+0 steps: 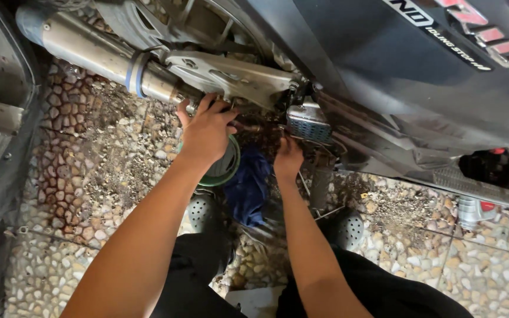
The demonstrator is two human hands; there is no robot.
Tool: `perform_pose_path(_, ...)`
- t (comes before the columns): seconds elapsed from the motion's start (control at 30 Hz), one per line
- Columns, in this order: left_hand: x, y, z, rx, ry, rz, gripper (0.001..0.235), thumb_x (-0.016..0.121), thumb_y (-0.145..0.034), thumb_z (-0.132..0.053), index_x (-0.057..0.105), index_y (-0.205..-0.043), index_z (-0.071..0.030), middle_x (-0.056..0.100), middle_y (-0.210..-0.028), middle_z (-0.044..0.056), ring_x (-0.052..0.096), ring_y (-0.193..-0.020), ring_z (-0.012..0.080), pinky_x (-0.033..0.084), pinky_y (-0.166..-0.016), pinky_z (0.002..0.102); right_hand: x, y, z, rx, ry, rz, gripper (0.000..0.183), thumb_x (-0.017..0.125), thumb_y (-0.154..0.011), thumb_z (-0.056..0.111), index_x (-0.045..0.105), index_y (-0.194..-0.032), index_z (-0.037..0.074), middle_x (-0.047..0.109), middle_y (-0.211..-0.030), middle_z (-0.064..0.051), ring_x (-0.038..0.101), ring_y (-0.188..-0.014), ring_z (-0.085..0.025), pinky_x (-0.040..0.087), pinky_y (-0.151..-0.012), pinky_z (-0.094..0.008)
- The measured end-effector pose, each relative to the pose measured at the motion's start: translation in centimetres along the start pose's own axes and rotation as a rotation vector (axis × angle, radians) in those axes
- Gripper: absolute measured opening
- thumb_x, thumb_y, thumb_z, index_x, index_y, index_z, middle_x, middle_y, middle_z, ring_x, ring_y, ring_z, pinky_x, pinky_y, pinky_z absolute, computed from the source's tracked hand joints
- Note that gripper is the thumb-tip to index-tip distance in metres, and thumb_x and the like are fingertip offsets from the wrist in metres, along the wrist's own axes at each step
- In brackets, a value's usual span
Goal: The person crouches beside a scooter and works on the exhaust and engine area, using a wrench on a fitting and a wire to clean around the muffler. They then use a cloth to wipe the exhaust pipe and surrounding parts, and finish by wiping a wrench with the cloth.
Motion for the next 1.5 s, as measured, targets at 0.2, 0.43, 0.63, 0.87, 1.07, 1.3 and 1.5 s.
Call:
perform_pose_path(0.2,0.4,-0.1,0.3,0.016,-0.016,0.009,0.039,0.073,-0.085,-0.024,0.072,-0.125,-0.022,0.06,-0.137,0.001,0.037,-0.142,0.023,0.011,-0.11,0.07,-7.0,2.1,3.7,0.348,-0.101,0.119,0.034,0.052,-0.105,0.031,0.06,-0.129,0.008,0.069,-0.098,-0.015,0.07,-0.078,-0.034,0.055,-0.063,-0.044)
perform_pose_path(0.43,0.1,0.3,0.5,0.002,-0.016,-0.005,0.039,0.072,-0.086,-0.023,0.072,-0.125,-0.023,0.06,-0.137,0.0,0.038,-0.143,0.0229,0.011,-0.113,0.068,-10.4,1.8,10.3,-0.381,0.379,-0.231,0.028,0.057,-0.109,0.026,0.074,-0.108,0.003,0.074,-0.105,-0.015,0.069,-0.094,-0.035,0.053,-0.086,-0.044)
perform_pose_path(0.63,0.8,-0.1,0.6,-0.002,-0.024,0.017,0.037,0.073,-0.085,-0.025,0.073,-0.122,-0.023,0.06,-0.136,0.0,0.037,-0.143,0.0229,0.011,-0.111,0.068,-5.8,4.4,1.7,0.055,-0.064,-0.269,0.023,0.064,-0.104,0.023,0.071,-0.111,0.003,0.069,-0.098,-0.015,0.065,-0.091,-0.028,0.052,-0.086,-0.038)
perform_pose_path(0.87,0.3,0.4,0.5,0.007,-0.031,-0.019,0.039,0.073,-0.085,-0.025,0.072,-0.124,-0.023,0.061,-0.137,-0.001,0.039,-0.143,0.0221,0.012,-0.112,0.067,1.9,5.7,0.3,0.109,-0.487,0.113,0.022,0.063,-0.105,0.02,0.065,-0.118,0.002,0.072,-0.101,-0.008,0.065,-0.09,-0.016,0.052,-0.085,-0.03)
perform_pose_path(1.07,0.5,0.1,0.4,0.015,-0.033,-0.012,0.04,0.072,-0.086,-0.023,0.072,-0.126,-0.024,0.061,-0.138,-0.001,0.038,-0.143,0.0215,0.011,-0.112,0.068,4.1,2.8,-3.6,0.044,-0.47,0.148,0.019,0.066,-0.104,0.017,0.069,-0.113,0.0,0.071,-0.096,-0.01,0.066,-0.087,-0.02,0.053,-0.084,-0.031)
perform_pose_path(1.3,0.0,-0.1,0.1,-0.011,-0.03,0.019,0.039,0.073,-0.086,-0.025,0.072,-0.125,-0.024,0.06,-0.138,0.0,0.037,-0.143,0.0213,0.011,-0.112,0.068,3.0,0.7,-1.8,0.018,-0.29,0.135,0.02,0.066,-0.102,0.019,0.072,-0.112,0.003,0.079,-0.101,-0.01,0.075,-0.092,-0.022,0.056,-0.084,-0.032)
perform_pose_path(1.5,0.1,-0.1,0.2,0.013,-0.009,-0.014,0.037,0.072,-0.087,-0.026,0.073,-0.124,-0.023,0.061,-0.136,0.0,0.038,-0.143,0.0221,0.012,-0.112,0.068,1.9,-0.2,-1.6,0.007,-0.193,0.078,0.025,0.068,-0.1,0.023,0.076,-0.112,0.004,0.078,-0.095,-0.013,0.073,-0.084,-0.022,0.055,-0.078,-0.034)
Point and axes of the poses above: each hand's wrist, its own y-axis away from the middle knuckle, its own x-axis out of the palm, z = x × y, the point moved 10 cm from there along -y, towards the middle knuckle
